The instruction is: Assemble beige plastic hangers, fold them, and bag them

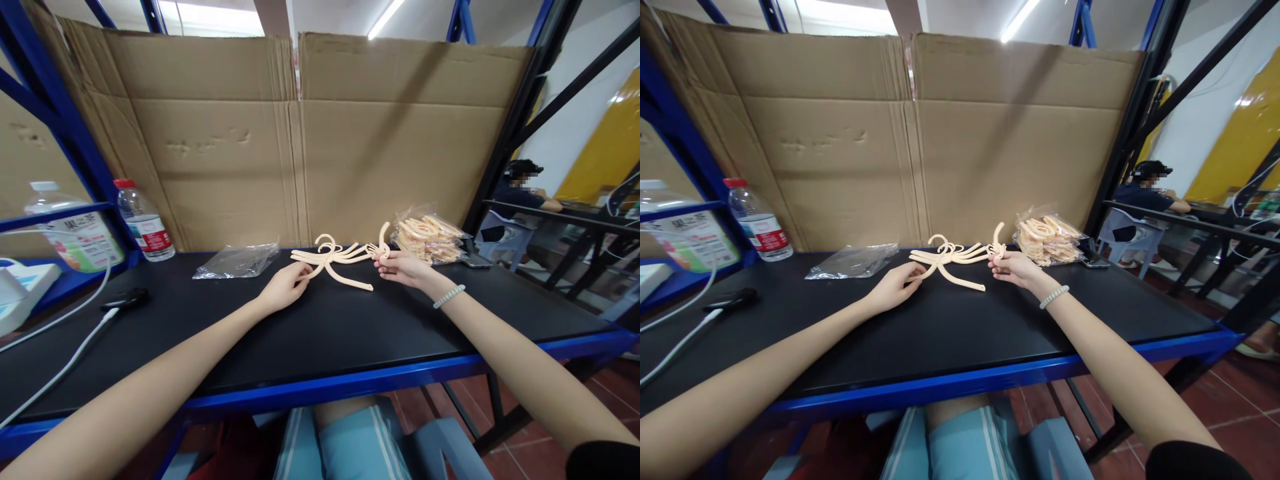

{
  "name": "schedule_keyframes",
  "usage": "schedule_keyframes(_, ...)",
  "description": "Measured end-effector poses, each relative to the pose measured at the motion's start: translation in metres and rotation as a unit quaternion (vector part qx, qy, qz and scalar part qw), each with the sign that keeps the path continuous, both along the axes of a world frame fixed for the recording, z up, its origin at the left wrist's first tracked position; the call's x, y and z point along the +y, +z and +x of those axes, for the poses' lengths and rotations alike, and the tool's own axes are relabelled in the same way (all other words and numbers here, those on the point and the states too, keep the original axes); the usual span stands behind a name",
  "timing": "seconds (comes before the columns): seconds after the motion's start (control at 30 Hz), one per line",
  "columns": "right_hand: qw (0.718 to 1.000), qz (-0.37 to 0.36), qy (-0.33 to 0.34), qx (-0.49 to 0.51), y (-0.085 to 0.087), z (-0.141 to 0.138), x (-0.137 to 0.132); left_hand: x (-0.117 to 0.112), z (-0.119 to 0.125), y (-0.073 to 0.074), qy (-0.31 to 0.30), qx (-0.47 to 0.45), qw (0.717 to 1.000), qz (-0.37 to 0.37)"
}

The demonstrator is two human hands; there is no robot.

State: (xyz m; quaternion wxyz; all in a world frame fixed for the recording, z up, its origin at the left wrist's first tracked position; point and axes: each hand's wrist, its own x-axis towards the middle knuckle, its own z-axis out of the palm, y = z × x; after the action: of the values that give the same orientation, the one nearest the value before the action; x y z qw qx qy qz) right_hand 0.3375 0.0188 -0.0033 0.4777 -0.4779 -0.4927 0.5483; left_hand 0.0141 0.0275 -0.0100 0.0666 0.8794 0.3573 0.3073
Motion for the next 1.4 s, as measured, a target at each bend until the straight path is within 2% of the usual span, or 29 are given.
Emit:
schedule_keyframes(0.37, 1.000, 0.024, 0.000, -0.018, -0.009, 0.004, 0.006, -0.001, 0.000, 0.001, 0.003, -0.022, 1.000, -0.015)
schedule_keyframes(0.63, 0.999, 0.022, 0.037, -0.014, -0.009, 0.001, 0.004, 0.001, -0.001, -0.001, 0.020, -0.047, 0.999, -0.019)
schedule_keyframes(1.03, 0.990, -0.081, 0.107, 0.037, 0.004, -0.006, -0.009, -0.004, 0.004, 0.001, 0.031, -0.055, 0.998, -0.007)
schedule_keyframes(1.4, 0.983, -0.112, 0.140, 0.039, -0.004, -0.005, -0.002, -0.004, 0.005, 0.000, 0.028, -0.049, 0.998, 0.005)
